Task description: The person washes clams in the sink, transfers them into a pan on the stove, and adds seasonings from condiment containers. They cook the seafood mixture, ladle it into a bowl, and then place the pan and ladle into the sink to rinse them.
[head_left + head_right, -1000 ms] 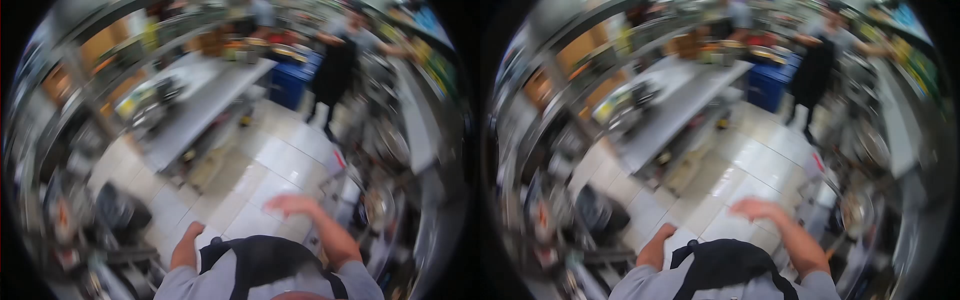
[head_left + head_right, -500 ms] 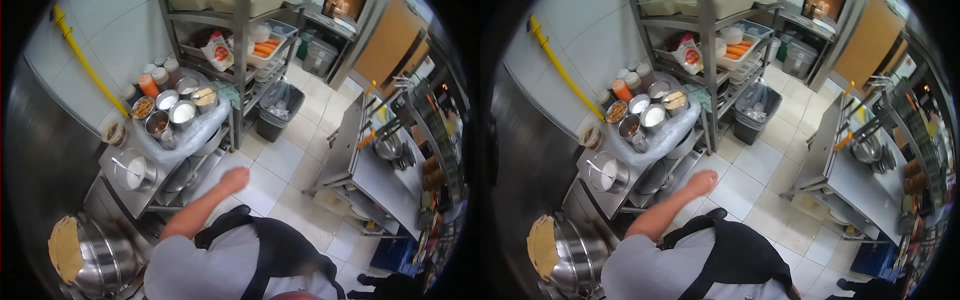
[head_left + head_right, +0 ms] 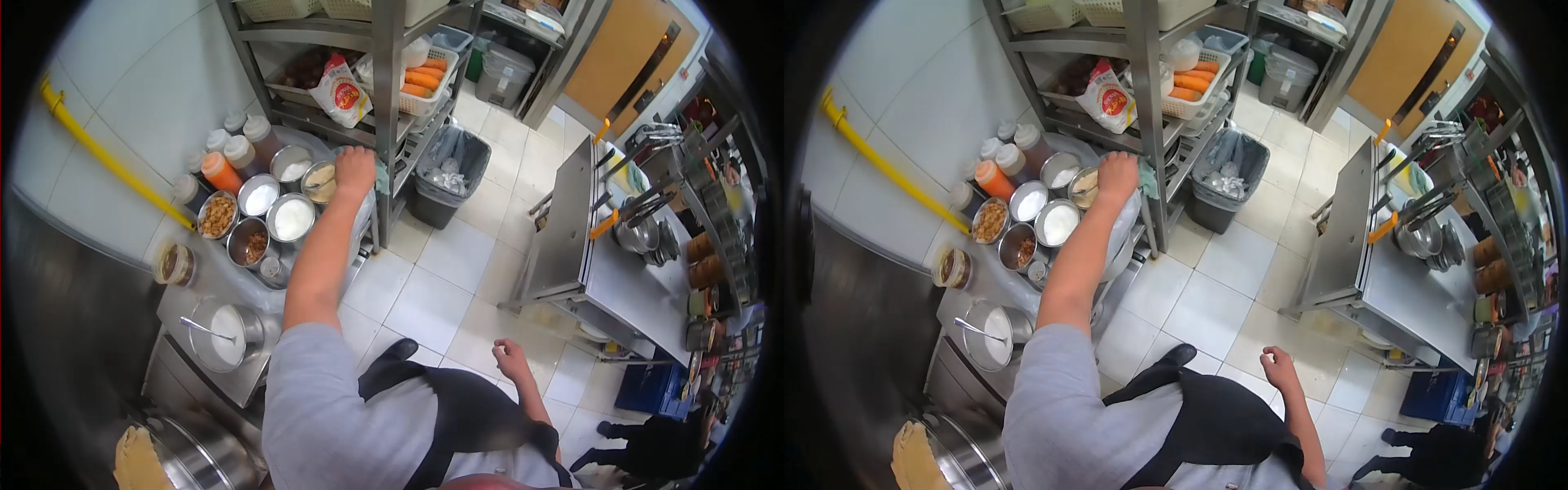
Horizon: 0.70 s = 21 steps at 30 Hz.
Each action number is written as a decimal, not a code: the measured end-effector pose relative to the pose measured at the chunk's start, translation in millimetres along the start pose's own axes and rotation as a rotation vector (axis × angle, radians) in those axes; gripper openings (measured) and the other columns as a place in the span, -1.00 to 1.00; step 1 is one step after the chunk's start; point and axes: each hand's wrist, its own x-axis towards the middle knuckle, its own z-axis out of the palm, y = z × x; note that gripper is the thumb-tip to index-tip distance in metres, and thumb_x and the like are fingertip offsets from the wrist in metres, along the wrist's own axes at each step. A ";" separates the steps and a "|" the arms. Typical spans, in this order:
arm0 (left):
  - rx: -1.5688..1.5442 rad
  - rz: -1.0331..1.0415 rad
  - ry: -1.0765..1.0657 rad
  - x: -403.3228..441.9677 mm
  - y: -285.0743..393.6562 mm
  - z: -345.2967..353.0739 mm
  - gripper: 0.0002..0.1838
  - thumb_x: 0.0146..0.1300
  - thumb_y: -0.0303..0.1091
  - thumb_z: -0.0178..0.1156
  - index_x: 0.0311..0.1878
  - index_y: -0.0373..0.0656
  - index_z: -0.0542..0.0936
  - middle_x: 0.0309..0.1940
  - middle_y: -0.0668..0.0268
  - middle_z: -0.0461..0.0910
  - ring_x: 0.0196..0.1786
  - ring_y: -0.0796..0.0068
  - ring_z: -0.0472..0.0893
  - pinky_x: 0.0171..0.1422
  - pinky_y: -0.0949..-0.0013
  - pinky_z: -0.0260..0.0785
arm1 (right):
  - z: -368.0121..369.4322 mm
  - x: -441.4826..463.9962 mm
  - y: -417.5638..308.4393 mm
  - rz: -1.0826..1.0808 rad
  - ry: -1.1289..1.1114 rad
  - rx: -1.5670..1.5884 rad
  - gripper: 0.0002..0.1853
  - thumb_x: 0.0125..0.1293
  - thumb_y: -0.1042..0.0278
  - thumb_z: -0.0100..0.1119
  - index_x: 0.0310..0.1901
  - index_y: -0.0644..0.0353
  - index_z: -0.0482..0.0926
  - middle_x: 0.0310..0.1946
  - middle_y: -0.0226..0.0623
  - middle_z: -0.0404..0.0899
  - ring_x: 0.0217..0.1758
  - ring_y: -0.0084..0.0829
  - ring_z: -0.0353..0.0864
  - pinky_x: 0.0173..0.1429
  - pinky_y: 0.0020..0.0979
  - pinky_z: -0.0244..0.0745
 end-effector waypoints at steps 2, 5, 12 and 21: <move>-0.092 0.000 0.137 -1.1 -4.7 -14.2 -0.82 0.31 -0.33 0.07 -0.25 -0.14 0.65 -0.23 0.18 0.67 -0.04 0.13 0.62 0.05 0.14 0.47 | 15.2 -16.2 21.3 -0.017 -0.011 -0.063 -0.62 0.28 0.16 0.20 -0.02 0.30 0.64 -0.27 -0.01 0.67 -0.14 -0.14 0.68 -0.09 -0.25 0.58; -0.144 -0.023 0.302 -17.4 -23.2 -45.5 -0.80 0.35 -0.28 0.08 -0.32 -0.15 0.62 -0.25 0.15 0.67 -0.13 0.08 0.63 -0.02 0.07 0.48 | 30.7 -41.6 95.4 0.035 -0.216 -0.135 -0.62 0.23 0.12 0.26 -0.09 0.29 0.68 -0.17 0.09 0.70 -0.01 -0.02 0.69 0.10 -0.21 0.54; -0.675 -0.340 0.332 -53.4 -108.3 0.6 -0.75 0.33 -0.32 0.12 -0.17 -0.28 0.69 -0.16 -0.05 0.68 -0.08 -0.04 0.64 0.06 0.07 0.44 | 58.0 -87.3 220.8 0.175 -0.228 -0.309 -0.67 0.21 0.09 0.16 -0.33 0.22 0.72 -0.23 0.05 0.71 -0.11 -0.02 0.70 0.00 -0.16 0.60; -0.219 0.025 0.028 -49.7 -112.6 -27.4 -0.46 0.30 -0.18 0.25 0.22 -0.37 0.51 0.11 -0.14 0.59 0.10 -0.08 0.59 0.27 0.08 0.39 | 58.6 -112.9 183.5 0.359 0.190 0.191 -0.61 0.24 0.10 0.13 -0.10 0.26 0.66 -0.02 0.06 0.64 0.10 0.00 0.59 0.18 -0.10 0.48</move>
